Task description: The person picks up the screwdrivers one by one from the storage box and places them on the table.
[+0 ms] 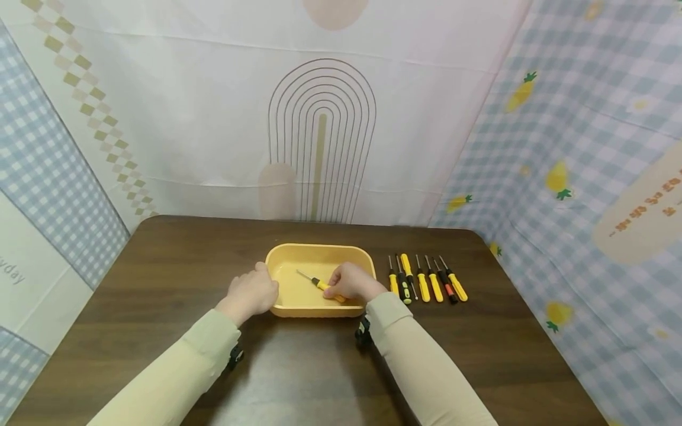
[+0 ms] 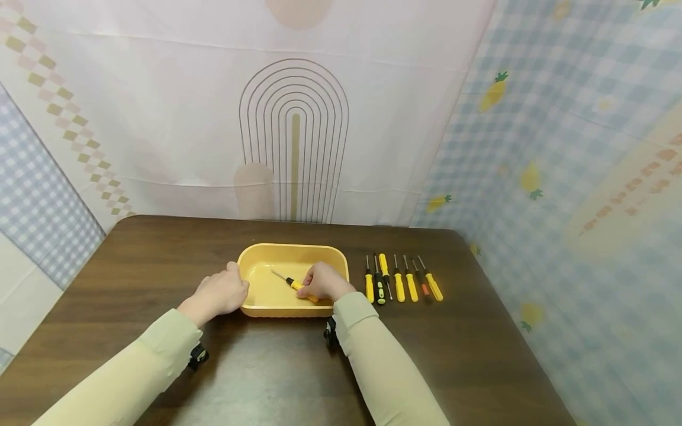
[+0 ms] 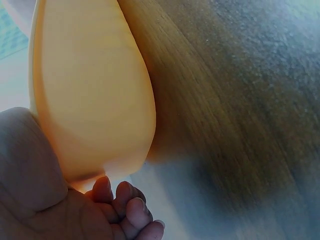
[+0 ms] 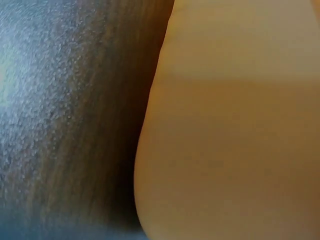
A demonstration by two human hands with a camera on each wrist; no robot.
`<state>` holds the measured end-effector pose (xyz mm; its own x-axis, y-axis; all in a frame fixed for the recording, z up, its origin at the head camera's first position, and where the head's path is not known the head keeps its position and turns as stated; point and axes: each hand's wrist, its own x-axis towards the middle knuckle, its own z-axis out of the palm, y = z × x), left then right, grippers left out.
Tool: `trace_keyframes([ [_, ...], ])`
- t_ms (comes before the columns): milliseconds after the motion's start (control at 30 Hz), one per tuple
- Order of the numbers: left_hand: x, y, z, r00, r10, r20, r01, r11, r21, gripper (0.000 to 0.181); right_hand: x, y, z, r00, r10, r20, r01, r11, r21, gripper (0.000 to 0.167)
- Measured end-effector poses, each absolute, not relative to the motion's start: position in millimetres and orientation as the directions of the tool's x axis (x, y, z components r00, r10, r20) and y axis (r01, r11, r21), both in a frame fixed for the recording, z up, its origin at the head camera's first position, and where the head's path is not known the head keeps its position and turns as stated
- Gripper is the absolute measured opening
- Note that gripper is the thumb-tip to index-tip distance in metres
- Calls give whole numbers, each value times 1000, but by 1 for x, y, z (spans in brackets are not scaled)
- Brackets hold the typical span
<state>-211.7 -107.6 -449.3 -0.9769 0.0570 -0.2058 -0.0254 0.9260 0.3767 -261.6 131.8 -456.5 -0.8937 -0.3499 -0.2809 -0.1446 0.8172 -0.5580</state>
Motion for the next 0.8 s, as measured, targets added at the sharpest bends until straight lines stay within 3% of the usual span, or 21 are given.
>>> trace_keyframes([
  [300,-204,-105,-453,-972,56,-228,-42,913,405,39,-257,132,-462,-894,-317,-316,-64,789,-611,16],
  [800,-211,-107,-450,-978,61,-200,-24,919,393,38,-257,130,-457,-906,-321,-277,-93,787,-609,17],
])
